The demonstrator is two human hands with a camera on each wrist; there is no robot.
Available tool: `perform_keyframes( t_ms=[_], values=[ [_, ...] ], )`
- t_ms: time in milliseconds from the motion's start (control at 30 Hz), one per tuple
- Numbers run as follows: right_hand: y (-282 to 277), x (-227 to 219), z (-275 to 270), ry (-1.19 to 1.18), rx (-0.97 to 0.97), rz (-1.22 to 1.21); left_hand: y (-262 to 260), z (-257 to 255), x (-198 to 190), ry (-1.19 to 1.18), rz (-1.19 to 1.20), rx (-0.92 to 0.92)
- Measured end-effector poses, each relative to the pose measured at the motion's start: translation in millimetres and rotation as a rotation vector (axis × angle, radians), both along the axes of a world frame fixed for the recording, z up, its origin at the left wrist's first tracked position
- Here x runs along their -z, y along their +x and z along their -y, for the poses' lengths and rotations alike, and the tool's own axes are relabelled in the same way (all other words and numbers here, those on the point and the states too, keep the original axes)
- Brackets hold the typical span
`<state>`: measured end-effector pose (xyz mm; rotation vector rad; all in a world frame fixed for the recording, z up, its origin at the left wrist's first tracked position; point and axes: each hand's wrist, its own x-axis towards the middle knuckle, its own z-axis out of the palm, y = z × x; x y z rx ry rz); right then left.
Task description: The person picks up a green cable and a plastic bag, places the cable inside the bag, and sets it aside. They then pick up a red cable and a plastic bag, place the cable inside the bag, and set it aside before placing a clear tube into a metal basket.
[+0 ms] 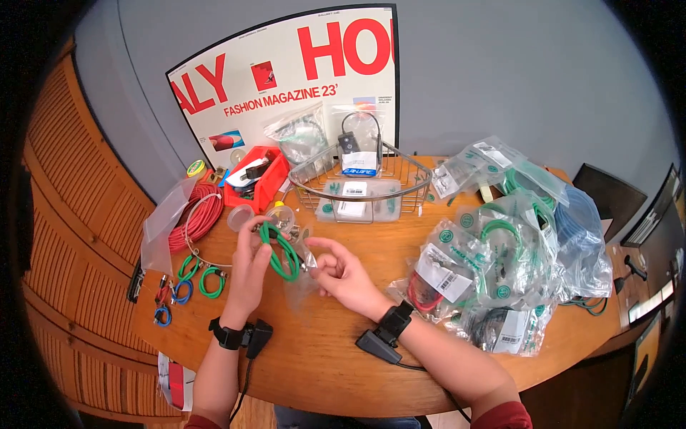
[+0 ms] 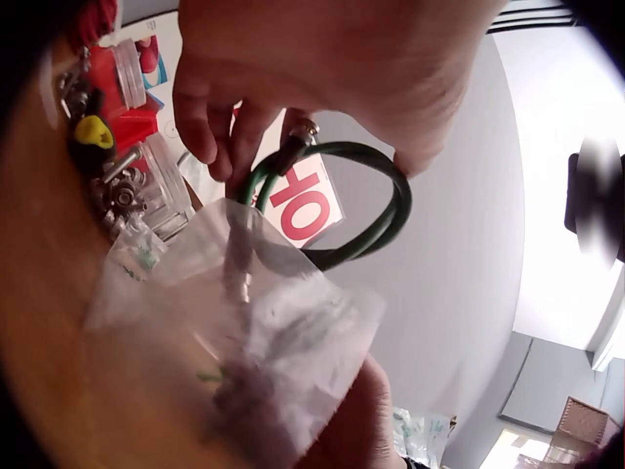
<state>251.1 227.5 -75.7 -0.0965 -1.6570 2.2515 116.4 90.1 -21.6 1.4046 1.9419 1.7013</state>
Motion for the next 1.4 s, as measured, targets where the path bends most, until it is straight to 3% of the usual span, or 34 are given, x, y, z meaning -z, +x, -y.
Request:
perform_keyframes(
  t_ms=[67, 200, 367, 867, 1167, 1233, 1300, 1400],
  values=[
    [-1, 0, 5, 0.006, -0.022, -0.018, 1, -4, 6, 0.130, 0.164, -0.026],
    [0, -3, 8, 0.005, -0.045, -0.021, 1, -4, 9, 0.133, 0.191, -0.025],
    [-1, 0, 8, -0.006, -0.034, -0.046, 5, -3, 6, -0.064, -0.227, -0.186],
    [-1, 3, 5, -0.023, -0.034, -0.034, 13, 2, -16, -0.182, -0.616, -0.034],
    [-1, 3, 4, -0.013, -0.018, -0.005, 15, 3, -15, -0.212, -0.695, -0.095],
    [-1, 0, 3, -0.014, -0.008, 0.006, 9, 2, -10, -0.212, -0.601, -0.056],
    [0, -5, 0, -0.175, 0.063, 0.033, 3, 2, -7, -0.211, -0.506, -0.020],
    [1, -7, -10, -0.027, 0.163, 0.024, -6, 4, 2, -0.270, -0.331, 0.043]
  ],
)
